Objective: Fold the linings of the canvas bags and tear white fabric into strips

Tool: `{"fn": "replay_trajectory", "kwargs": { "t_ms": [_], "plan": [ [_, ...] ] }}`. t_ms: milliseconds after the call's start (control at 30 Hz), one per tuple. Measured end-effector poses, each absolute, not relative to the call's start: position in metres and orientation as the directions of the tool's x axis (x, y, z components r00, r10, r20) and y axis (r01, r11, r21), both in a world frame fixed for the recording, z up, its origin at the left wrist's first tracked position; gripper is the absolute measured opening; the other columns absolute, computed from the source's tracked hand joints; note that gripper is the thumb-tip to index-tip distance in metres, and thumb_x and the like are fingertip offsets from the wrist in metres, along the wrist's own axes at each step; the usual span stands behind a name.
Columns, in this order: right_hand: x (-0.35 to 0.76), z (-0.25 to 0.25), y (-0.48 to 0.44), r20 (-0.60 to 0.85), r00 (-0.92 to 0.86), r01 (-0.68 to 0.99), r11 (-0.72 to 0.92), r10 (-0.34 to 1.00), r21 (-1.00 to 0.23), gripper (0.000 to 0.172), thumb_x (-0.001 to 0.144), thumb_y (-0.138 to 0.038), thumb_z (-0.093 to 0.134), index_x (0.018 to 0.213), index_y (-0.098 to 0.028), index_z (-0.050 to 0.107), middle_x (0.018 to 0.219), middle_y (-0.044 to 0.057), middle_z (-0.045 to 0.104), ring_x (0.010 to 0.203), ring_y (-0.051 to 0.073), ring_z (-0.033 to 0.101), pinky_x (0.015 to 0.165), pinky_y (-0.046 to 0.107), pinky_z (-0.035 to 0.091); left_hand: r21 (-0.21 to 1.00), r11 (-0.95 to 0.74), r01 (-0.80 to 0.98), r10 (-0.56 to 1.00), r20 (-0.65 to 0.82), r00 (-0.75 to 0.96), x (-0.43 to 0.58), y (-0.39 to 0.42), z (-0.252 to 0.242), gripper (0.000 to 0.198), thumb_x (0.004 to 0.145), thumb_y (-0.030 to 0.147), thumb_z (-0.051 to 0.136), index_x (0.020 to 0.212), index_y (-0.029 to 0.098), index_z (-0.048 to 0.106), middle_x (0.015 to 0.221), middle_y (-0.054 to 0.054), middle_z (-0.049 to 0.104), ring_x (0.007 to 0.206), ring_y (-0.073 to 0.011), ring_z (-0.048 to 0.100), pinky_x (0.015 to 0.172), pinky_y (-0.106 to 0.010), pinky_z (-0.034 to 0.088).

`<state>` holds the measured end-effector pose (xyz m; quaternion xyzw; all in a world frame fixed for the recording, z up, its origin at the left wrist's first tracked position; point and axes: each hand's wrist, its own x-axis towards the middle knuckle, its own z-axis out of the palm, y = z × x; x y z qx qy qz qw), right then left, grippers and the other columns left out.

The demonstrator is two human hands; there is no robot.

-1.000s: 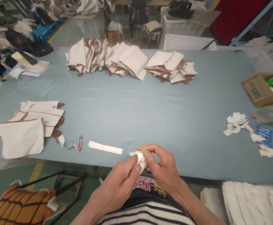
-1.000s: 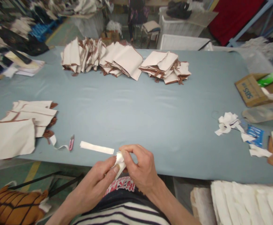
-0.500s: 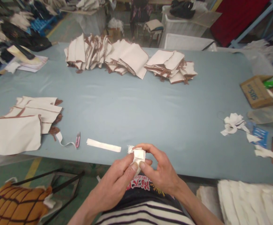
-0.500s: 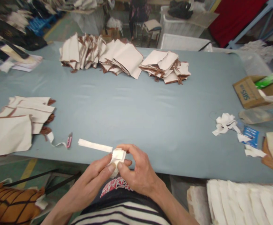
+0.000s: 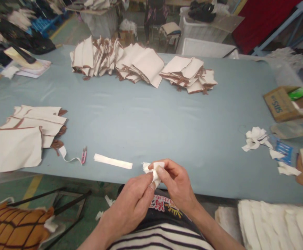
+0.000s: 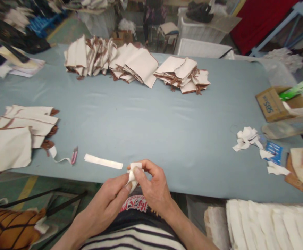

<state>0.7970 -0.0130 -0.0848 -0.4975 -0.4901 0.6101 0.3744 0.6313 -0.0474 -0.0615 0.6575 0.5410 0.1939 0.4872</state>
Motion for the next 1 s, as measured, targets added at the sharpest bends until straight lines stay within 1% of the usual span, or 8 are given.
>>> {"fn": "replay_trajectory", "kwargs": {
  "t_ms": [100,200,267,367,567,800,900,1000],
  "plan": [
    [0.796,-0.082,-0.009,-0.316,-0.207,-0.032,-0.329,0.926,-0.944,0.036,0.094,-0.051,0.061,0.086,-0.017,0.071,0.077,0.003,0.070,0.067,0.015,0.060,0.066,0.026,0.051,0.827,-0.084,0.557,0.902,-0.174,0.394,0.634,-0.045,-0.066,0.024,0.105,0.020,0.034,0.091,0.020,0.053,0.090,-0.005,0.064,0.088,-0.0203,0.060,0.084,-0.033,0.046],
    [0.795,-0.079,-0.002,-0.370,-0.161,-0.104,-0.389,0.915,-0.915,0.043,0.089,-0.060,0.065,0.081,-0.018,0.067,0.066,0.000,0.064,0.055,0.012,0.055,0.052,0.023,0.048,0.805,-0.217,0.553,0.873,-0.093,0.479,0.634,-0.043,-0.069,0.023,0.102,0.013,0.034,0.092,0.019,0.053,0.085,-0.005,0.064,0.079,-0.0196,0.059,0.076,-0.032,0.046],
    [0.794,-0.080,0.003,-0.406,-0.119,-0.135,-0.420,0.906,-0.898,0.046,0.084,-0.064,0.068,0.078,-0.019,0.062,0.062,-0.001,0.062,0.046,0.010,0.050,0.043,0.021,0.043,0.802,-0.267,0.534,0.854,-0.060,0.516,0.634,-0.043,-0.071,0.023,0.099,0.010,0.034,0.093,0.019,0.054,0.082,-0.004,0.063,0.075,-0.0195,0.058,0.075,-0.031,0.047],
    [0.790,-0.085,0.009,-0.440,-0.098,-0.162,-0.450,0.893,-0.878,0.047,0.082,-0.066,0.070,0.080,-0.020,0.058,0.059,-0.004,0.060,0.039,0.008,0.045,0.036,0.020,0.037,0.794,-0.276,0.541,0.850,-0.060,0.523,0.635,-0.044,-0.074,0.023,0.097,0.008,0.035,0.094,0.019,0.055,0.082,-0.005,0.065,0.077,-0.0202,0.061,0.077,-0.031,0.048],
    [0.787,-0.096,0.024,-0.432,0.007,-0.140,-0.426,0.902,-0.894,0.046,0.077,-0.062,0.074,0.079,-0.019,0.058,0.059,-0.004,0.059,0.044,0.009,0.049,0.039,0.020,0.042,0.736,-0.332,0.590,0.819,-0.086,0.568,0.639,-0.042,-0.085,0.024,0.094,0.008,0.033,0.086,0.020,0.053,0.077,-0.005,0.064,0.071,-0.0216,0.060,0.070,-0.032,0.046],
    [0.790,-0.102,0.045,-0.368,0.067,-0.107,-0.360,0.928,-0.927,0.044,0.078,-0.061,0.072,0.076,-0.019,0.058,0.059,-0.005,0.058,0.043,0.008,0.048,0.040,0.020,0.039,0.692,-0.371,0.619,0.786,-0.120,0.606,0.635,-0.042,-0.096,0.022,0.092,0.008,0.036,0.086,0.020,0.053,0.074,-0.004,0.064,0.070,-0.0213,0.060,0.068,-0.031,0.043],
    [0.790,-0.105,0.052,-0.336,0.101,-0.073,-0.330,0.937,-0.941,0.043,0.079,-0.059,0.071,0.073,-0.019,0.058,0.057,-0.004,0.057,0.042,0.008,0.047,0.041,0.021,0.037,0.682,-0.394,0.616,0.792,-0.089,0.604,0.636,-0.044,-0.098,0.023,0.092,0.007,0.035,0.085,0.020,0.053,0.072,-0.004,0.063,0.068,-0.0207,0.060,0.067,-0.030,0.042],
    [0.792,-0.112,0.061,-0.318,0.166,-0.070,-0.311,0.933,-0.948,0.042,0.080,-0.058,0.070,0.072,-0.019,0.057,0.057,-0.005,0.055,0.041,0.007,0.042,0.039,0.021,0.031,0.664,-0.469,0.583,0.766,-0.024,0.643,0.640,-0.051,-0.101,0.021,0.089,0.007,0.038,0.083,0.020,0.054,0.069,-0.003,0.063,0.063,-0.0207,0.058,0.062,-0.031,0.039]
  ]
}}
